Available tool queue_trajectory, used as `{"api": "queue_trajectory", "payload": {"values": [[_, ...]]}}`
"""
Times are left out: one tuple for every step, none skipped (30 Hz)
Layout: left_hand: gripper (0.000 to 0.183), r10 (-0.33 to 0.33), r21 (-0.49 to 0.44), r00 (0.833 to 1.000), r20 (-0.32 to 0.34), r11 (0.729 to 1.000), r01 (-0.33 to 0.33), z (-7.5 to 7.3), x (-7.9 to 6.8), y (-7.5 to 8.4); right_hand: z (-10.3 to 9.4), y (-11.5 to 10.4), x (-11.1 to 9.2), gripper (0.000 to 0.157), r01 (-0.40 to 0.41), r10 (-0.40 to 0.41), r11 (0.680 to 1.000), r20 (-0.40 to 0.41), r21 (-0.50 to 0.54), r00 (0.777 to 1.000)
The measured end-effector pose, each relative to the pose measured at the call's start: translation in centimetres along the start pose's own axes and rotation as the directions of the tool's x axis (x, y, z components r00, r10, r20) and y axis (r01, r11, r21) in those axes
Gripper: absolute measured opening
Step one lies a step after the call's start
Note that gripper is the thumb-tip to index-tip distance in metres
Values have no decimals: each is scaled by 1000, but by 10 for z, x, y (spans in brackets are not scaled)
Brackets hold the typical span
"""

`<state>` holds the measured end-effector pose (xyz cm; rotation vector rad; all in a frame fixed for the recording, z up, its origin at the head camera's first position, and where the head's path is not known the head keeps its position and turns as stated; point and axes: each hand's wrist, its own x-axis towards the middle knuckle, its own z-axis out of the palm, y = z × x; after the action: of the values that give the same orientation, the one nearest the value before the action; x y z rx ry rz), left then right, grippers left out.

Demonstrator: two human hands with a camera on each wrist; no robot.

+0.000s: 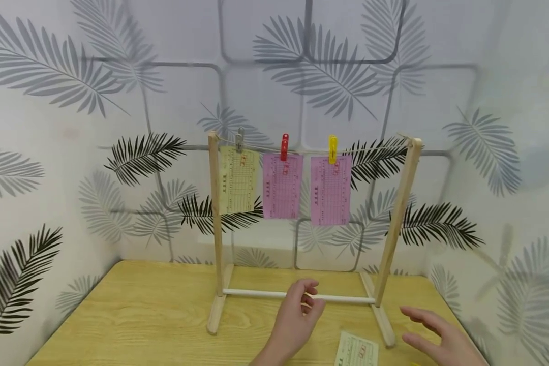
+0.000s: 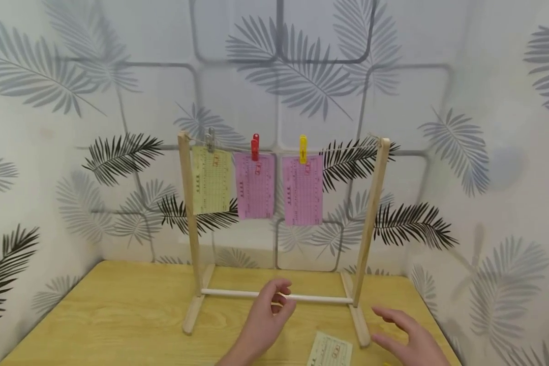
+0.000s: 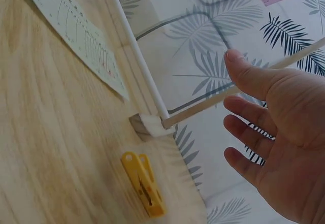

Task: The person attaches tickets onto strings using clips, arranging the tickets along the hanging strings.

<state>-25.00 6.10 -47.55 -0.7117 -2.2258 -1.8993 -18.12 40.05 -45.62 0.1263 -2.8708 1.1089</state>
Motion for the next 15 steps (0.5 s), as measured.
{"api": "queue_trajectory", "payload": {"values": [[32, -4, 3, 1000, 8, 1000, 4, 2, -1, -3, 0, 4, -1, 63, -20, 20, 1000, 5, 5, 1000], [32, -6, 6, 1000, 16, 1000, 6, 4, -2, -6, 0, 9, -2, 64, -32, 32, 999, 15, 21, 999], [32, -5, 11, 1000, 24, 1000, 5, 6, -3, -9, 0, 13, -3, 64, -45, 44, 998, 22, 36, 999], [32, -4, 20, 999, 32, 1000, 4, 8, -4, -11, 0, 17, -4, 64, -55, 54, 997, 30, 49, 998], [31, -5, 38, 999, 39, 999, 4, 10, -5, -14, 0, 22, -5, 64, -66, 64, 996, 36, 57, 997], [31, 2, 55, 999, 42, 998, -4, 12, -6, -16, 0, 26, -6, 64, -63, 61, 996, 43, 59, 997], [30, 12, 73, 999, 42, 997, -15, 14, -6, -19, 0, 30, -7, 63, -72, 69, 995, 50, 64, 996], [30, 23, 95, 999, 41, 995, -27, 15, -7, -21, -1, 34, -6, 63, -76, 71, 994, 63, 74, 995], [29, 33, 120, 999, 38, 992, -38, 17, -7, -24, -1, 38, -6, 63, -90, 85, 993, 72, 75, 994], [28, 43, 144, 998, 36, 988, -48, 19, -8, -27, -1, 41, -6, 63, -106, 100, 991, 83, 79, 992], [27, 51, 163, 998, 37, 985, -57, 21, -9, -29, -1, 44, -6, 64, -127, 119, 988, 93, 83, 989], [27, 56, 179, 998, 40, 982, -62, 22, -10, -32, -1, 47, -6, 65, -145, 135, 985, 105, 93, 985], [25, 61, 194, 997, 43, 979, -68, 24, -11, -35, -1, 51, -7, 66, -164, 151, 981, 118, 108, 981], [25, 63, 206, 997, 49, 976, -72, 25, -12, -38, 0, 54, -8, 67, -182, 166, 976, 130, 122, 978], [25, 68, 211, 996, 56, 974, -78, 26, -13, -41, 1, 58, -9, 67, -193, 175, 973, 139, 130, 975]]}}
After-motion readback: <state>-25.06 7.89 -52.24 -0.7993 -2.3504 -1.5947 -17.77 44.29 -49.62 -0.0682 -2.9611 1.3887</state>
